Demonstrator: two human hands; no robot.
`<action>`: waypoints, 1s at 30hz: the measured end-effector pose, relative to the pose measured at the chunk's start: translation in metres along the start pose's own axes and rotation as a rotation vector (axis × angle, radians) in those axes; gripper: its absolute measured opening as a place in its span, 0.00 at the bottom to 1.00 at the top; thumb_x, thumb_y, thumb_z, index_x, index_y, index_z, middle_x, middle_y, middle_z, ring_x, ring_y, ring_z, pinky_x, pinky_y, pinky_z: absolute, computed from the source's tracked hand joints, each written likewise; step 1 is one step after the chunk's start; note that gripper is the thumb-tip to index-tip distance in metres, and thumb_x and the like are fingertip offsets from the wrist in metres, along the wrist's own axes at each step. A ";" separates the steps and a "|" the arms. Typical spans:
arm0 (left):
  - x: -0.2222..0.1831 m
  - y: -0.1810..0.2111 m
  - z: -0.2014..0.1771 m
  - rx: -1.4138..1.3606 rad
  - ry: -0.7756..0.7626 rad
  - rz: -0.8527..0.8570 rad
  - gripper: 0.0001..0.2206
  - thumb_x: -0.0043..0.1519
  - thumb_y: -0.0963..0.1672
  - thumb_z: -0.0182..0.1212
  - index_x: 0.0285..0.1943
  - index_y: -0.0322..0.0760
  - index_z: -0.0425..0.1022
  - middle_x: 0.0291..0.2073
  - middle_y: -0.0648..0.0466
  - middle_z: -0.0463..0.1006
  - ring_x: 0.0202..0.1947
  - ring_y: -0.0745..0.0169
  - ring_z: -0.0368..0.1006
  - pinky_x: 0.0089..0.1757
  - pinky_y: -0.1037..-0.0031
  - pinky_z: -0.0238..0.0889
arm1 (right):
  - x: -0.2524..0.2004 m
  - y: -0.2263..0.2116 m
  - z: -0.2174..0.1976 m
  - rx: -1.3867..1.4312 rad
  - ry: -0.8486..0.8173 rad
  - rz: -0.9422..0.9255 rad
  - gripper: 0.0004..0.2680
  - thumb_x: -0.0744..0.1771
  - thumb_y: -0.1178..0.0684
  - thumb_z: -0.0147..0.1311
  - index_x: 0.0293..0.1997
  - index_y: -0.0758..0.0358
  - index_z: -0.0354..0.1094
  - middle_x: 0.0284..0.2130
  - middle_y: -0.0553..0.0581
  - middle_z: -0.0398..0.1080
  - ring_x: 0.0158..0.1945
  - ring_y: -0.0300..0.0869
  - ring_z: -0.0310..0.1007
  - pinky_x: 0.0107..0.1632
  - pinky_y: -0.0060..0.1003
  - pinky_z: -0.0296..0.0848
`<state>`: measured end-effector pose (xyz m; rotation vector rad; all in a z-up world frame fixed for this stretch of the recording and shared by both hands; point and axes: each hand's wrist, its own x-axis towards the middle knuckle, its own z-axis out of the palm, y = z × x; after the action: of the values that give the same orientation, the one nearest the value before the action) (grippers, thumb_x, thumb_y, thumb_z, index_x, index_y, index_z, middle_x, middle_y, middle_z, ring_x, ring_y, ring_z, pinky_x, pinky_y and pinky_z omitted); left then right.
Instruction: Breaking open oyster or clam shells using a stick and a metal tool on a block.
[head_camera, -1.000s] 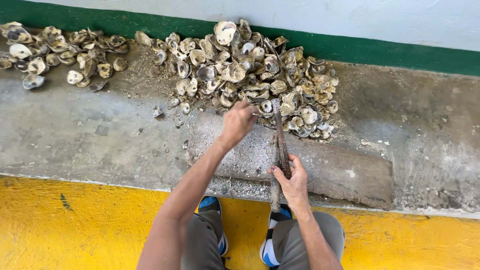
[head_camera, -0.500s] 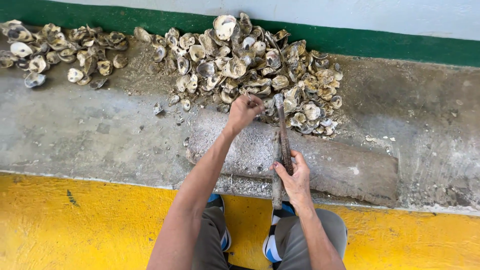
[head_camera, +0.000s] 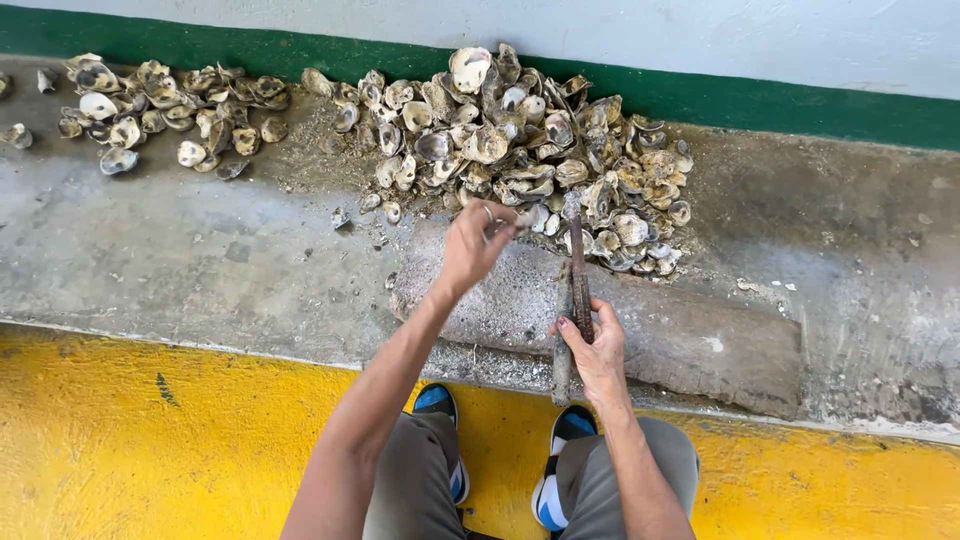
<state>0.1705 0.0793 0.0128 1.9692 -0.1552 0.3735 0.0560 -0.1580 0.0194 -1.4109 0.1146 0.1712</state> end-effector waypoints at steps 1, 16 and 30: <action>-0.012 0.001 0.004 0.001 -0.002 0.003 0.03 0.62 0.40 0.66 0.41 0.42 0.82 0.39 0.51 0.81 0.31 0.66 0.76 0.25 0.79 0.67 | 0.002 0.003 -0.001 0.003 0.001 -0.002 0.15 0.66 0.60 0.59 0.56 0.68 0.62 0.33 0.59 0.77 0.35 0.37 0.76 0.35 0.31 0.72; -0.074 -0.003 0.002 0.209 -0.028 -0.038 0.11 0.62 0.39 0.65 0.53 0.36 0.75 0.47 0.49 0.77 0.38 0.58 0.81 0.40 0.70 0.78 | 0.001 0.003 -0.003 -0.036 0.012 -0.128 0.13 0.67 0.61 0.59 0.55 0.69 0.62 0.35 0.59 0.77 0.38 0.37 0.77 0.43 0.30 0.76; -0.056 -0.009 0.020 0.580 -0.206 0.308 0.27 0.54 0.34 0.64 0.63 0.44 0.72 0.54 0.50 0.73 0.52 0.54 0.72 0.49 0.66 0.73 | -0.002 -0.003 -0.001 -0.075 0.039 -0.076 0.14 0.66 0.61 0.59 0.57 0.68 0.62 0.35 0.59 0.78 0.38 0.36 0.77 0.41 0.30 0.76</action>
<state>0.1234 0.0614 -0.0208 2.5657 -0.5357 0.4477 0.0551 -0.1597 0.0229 -1.4911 0.0873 0.0864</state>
